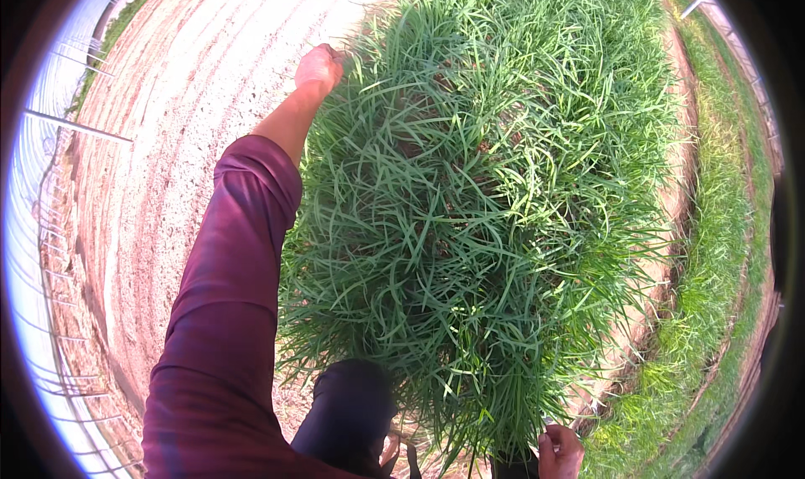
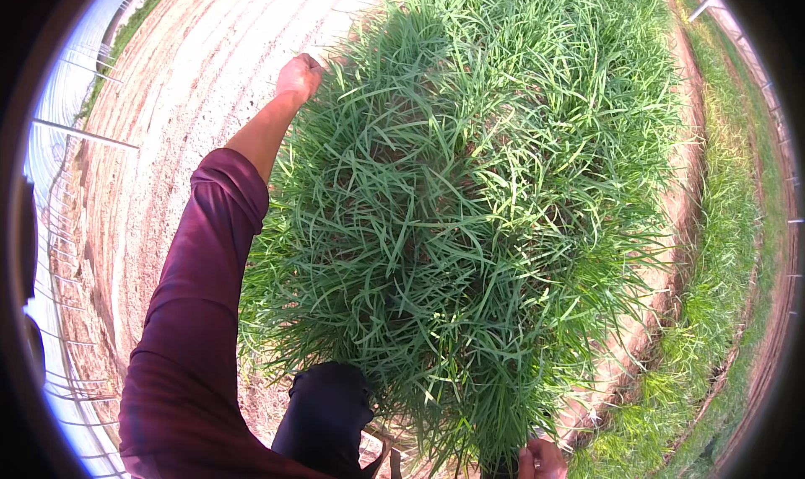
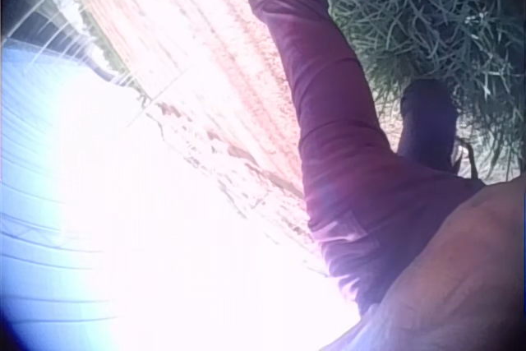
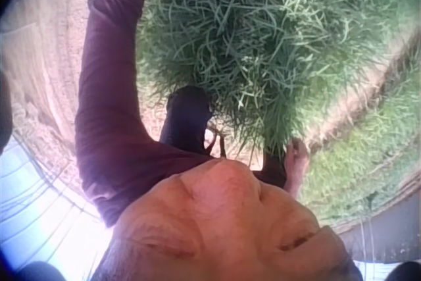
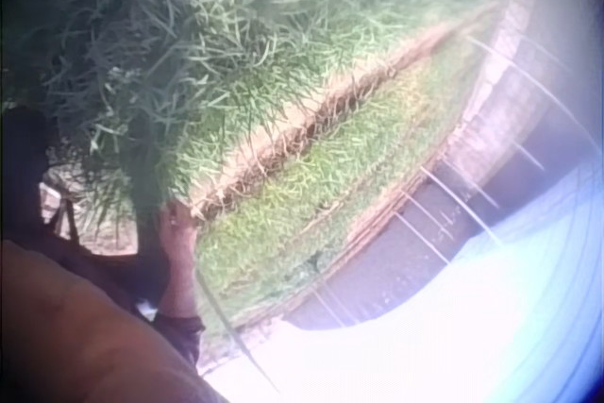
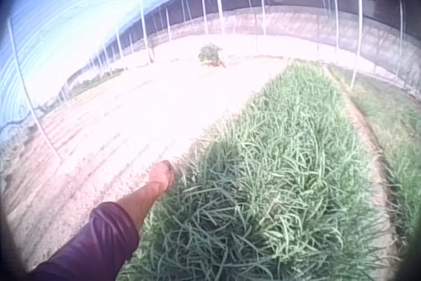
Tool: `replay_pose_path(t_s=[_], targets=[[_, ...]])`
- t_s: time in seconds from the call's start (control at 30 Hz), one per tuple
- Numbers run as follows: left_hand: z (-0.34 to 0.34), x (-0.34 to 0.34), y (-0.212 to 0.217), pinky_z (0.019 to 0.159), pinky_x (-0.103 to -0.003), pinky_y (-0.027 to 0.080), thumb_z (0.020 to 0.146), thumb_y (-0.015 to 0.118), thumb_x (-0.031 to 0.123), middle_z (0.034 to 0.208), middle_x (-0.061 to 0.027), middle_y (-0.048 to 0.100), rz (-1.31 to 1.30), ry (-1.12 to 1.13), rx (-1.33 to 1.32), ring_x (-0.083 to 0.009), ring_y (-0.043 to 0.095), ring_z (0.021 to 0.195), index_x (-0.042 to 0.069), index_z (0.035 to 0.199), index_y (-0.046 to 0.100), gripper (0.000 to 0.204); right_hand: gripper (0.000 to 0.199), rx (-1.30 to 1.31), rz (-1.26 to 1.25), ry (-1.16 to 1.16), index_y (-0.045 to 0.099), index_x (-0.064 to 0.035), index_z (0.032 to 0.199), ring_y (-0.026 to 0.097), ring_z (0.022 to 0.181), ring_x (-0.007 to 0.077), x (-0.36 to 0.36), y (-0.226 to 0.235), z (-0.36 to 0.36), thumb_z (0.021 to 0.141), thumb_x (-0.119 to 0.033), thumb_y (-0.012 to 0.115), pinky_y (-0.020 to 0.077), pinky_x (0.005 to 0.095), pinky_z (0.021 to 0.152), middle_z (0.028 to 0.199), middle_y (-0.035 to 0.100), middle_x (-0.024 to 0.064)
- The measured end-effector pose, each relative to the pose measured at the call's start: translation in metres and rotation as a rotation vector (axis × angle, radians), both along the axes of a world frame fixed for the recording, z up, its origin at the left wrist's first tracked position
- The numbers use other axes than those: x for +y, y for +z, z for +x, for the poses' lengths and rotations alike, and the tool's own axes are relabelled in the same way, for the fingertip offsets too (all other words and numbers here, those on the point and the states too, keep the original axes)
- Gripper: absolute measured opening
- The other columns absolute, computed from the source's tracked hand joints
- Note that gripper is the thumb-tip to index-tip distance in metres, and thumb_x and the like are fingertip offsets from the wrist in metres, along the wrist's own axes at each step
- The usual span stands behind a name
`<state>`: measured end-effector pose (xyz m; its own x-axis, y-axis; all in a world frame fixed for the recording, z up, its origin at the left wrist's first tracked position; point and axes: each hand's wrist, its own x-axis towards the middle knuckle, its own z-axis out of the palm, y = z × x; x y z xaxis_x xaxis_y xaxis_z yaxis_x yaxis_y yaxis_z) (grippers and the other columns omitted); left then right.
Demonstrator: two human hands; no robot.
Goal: The person pulls green onion plants from the soil by hand, gathers them into a bundle, and then uses a long curved blade to cut the roots. The harvested onions are held in a bundle while the person moves along the row.
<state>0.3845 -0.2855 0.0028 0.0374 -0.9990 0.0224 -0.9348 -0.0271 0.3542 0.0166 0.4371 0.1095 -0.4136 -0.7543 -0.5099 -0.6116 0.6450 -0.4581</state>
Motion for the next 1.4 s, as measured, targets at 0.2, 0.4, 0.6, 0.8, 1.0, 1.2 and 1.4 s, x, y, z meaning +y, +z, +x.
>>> replay_pose_path(t_s=[0.2, 0.4, 0.6, 0.8, 1.0, 1.2, 1.4], targets=[[-0.002, 0.001, -0.01, 0.091, -0.044, 0.054, 0.094, 0.06, 0.026, 0.111, -0.0216, 0.073, -0.083, 0.021, 0.012, -0.0369, 0.069, 0.109, 0.003, 0.107, 0.069, 0.027, 0.02, -0.015, -0.053, 0.016, 0.07, -0.0023, 0.113, 0.071, 0.09, 0.0297, -0.008, 0.004, 0.005, 0.094, -0.007, 0.065, 0.06, 0.038, 0.073, 0.101, 0.071, 0.0162], [0.0, -0.001, -0.008, 0.082, -0.033, 0.054, 0.092, 0.065, 0.017, 0.089, -0.01, 0.071, -0.128, 0.112, 0.349, -0.0182, 0.064, 0.083, 0.005, 0.094, 0.066, 0.012, 0.02, -0.006, -0.023, 0.012, 0.07, -0.0021, 0.112, 0.071, 0.088, 0.0303, -0.011, 0.006, 0.007, 0.094, -0.007, 0.066, 0.0599, 0.0386, 0.073, 0.1, 0.071, 0.017], [0.012, -0.014, -0.026, 0.075, -0.028, 0.052, 0.087, 0.077, 0.015, 0.077, -0.0023, 0.068, -0.193, -0.066, 0.51, -0.0105, 0.058, 0.071, 0.007, 0.087, 0.066, 0.014, 0.02, -0.008, 0.031, 0.024, 0.07, -0.0021, 0.112, 0.07, 0.087, 0.0307, -0.012, 0.006, 0.006, 0.094, -0.01, 0.066, 0.059, 0.0397, 0.074, 0.1, 0.071, 0.0177], [-0.002, -0.015, -0.03, 0.077, -0.027, 0.052, 0.084, 0.079, 0.014, 0.078, -0.0033, 0.07, -0.152, -0.017, 0.46, -0.0113, 0.059, 0.072, 0.009, 0.087, 0.07, 0.011, 0.021, -0.004, 0.042, 0.017, 0.069, -0.0024, 0.113, 0.071, 0.09, 0.0325, -0.015, 0.008, 0.007, 0.094, -0.011, 0.066, 0.0583, 0.0415, 0.076, 0.102, 0.072, 0.0184], [-0.015, -0.018, -0.03, 0.078, -0.028, 0.053, 0.082, 0.08, 0.014, 0.083, -0.0046, 0.073, -0.098, -0.036, 0.517, -0.0113, 0.062, 0.075, 0.008, 0.09, 0.071, 0.013, 0.022, 0.007, 0.033, 0.039, 0.07, -0.0023, 0.113, 0.071, 0.091, 0.0346, -0.017, 0.011, 0.006, 0.093, -0.011, 0.066, 0.0581, 0.0425, 0.077, 0.102, 0.072, 0.0194], [-0.024, -0.014, -0.02, 0.081, -0.03, 0.053, 0.084, 0.078, 0.016, 0.09, -0.0121, 0.075, -0.035, 0.007, 0.319, -0.0194, 0.066, 0.079, 0.008, 0.093, 0.072, 0.013, 0.021, 0.009, 0.003, 0.054, 0.07, -0.0022, 0.112, 0.071, 0.088, 0.0346, -0.018, 0.01, 0.005, 0.093, -0.009, 0.066, 0.0582, 0.0425, 0.076, 0.1, 0.072, 0.0192], [-0.015, -0.015, -0.026, 0.084, -0.036, 0.053, 0.09, 0.074, 0.025, 0.096, -0.0181, 0.074, -0.137, -0.051, 0.093, -0.0296, 0.067, 0.084, 0.005, 0.097, 0.07, 0.022, 0.021, -0.021, -0.006, 0.044, 0.07, -0.0027, 0.113, 0.071, 0.087, 0.0352, -0.021, 0.012, 0.007, 0.093, -0.009, 0.066, 0.0577, 0.0433, 0.075, 0.1, 0.072, 0.0195]])
